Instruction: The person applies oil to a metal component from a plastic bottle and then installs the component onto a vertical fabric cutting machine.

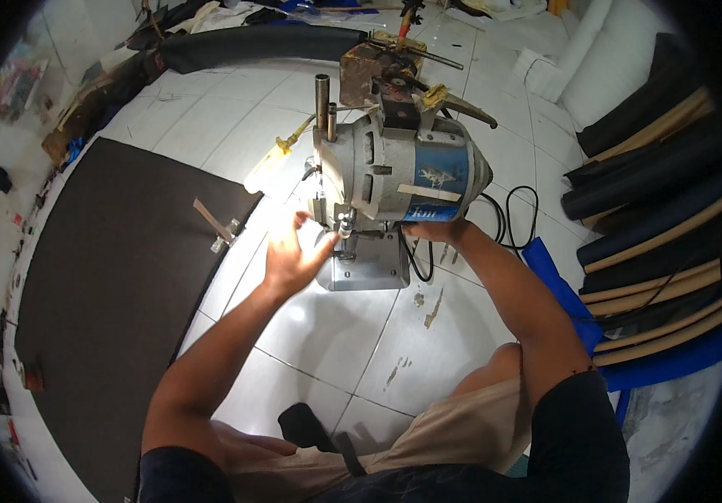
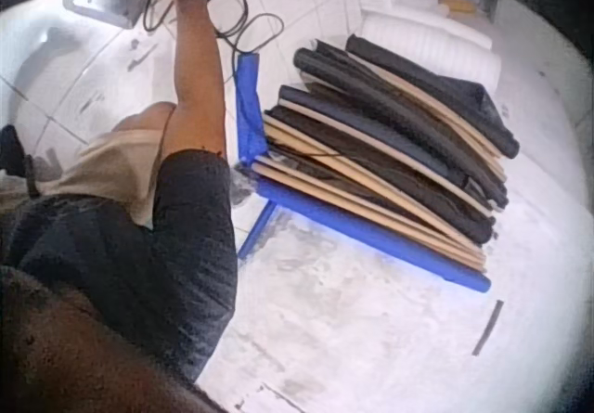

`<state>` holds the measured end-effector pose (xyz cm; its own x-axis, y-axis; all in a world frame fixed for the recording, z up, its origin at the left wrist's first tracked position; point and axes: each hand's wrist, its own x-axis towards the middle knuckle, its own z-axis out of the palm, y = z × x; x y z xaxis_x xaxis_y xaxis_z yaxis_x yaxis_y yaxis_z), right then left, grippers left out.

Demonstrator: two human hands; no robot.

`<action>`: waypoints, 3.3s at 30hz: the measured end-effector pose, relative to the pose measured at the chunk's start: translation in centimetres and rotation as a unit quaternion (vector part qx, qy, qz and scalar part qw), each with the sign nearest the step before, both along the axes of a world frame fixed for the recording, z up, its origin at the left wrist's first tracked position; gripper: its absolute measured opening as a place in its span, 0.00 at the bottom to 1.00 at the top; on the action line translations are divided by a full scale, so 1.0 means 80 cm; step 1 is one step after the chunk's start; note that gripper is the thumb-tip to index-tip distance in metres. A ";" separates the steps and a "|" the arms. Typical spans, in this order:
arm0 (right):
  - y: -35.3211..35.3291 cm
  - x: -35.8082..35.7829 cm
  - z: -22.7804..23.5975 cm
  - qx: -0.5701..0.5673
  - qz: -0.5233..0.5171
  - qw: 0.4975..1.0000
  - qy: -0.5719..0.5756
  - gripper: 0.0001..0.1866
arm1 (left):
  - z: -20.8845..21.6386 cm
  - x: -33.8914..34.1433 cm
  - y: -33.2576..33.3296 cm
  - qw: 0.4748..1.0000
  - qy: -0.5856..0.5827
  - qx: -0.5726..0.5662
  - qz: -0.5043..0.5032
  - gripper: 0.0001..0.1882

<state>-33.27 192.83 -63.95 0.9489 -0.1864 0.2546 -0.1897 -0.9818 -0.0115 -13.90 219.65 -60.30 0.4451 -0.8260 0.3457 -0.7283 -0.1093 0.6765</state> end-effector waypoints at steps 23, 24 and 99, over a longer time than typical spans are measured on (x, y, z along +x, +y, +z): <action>-0.012 0.001 -0.017 0.089 -0.020 0.996 -0.014 0.21 | 0.027 -0.040 -0.039 0.999 -0.015 -0.035 -0.034 0.15; -0.006 0.005 -0.016 0.090 0.000 0.995 -0.045 0.21 | 0.032 -0.038 -0.035 0.999 -0.009 -0.032 -0.037 0.14; 0.261 0.095 0.055 0.248 -0.276 0.803 -0.466 0.13 | 0.030 0.084 -0.082 0.942 0.213 -0.135 -0.220 0.39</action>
<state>-25.67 213.68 -59.55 0.1275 -0.8108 0.5713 -0.2766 -0.5822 -0.7646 -7.18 213.11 -57.87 0.2255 -0.8702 0.4380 -0.3187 0.3590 0.8773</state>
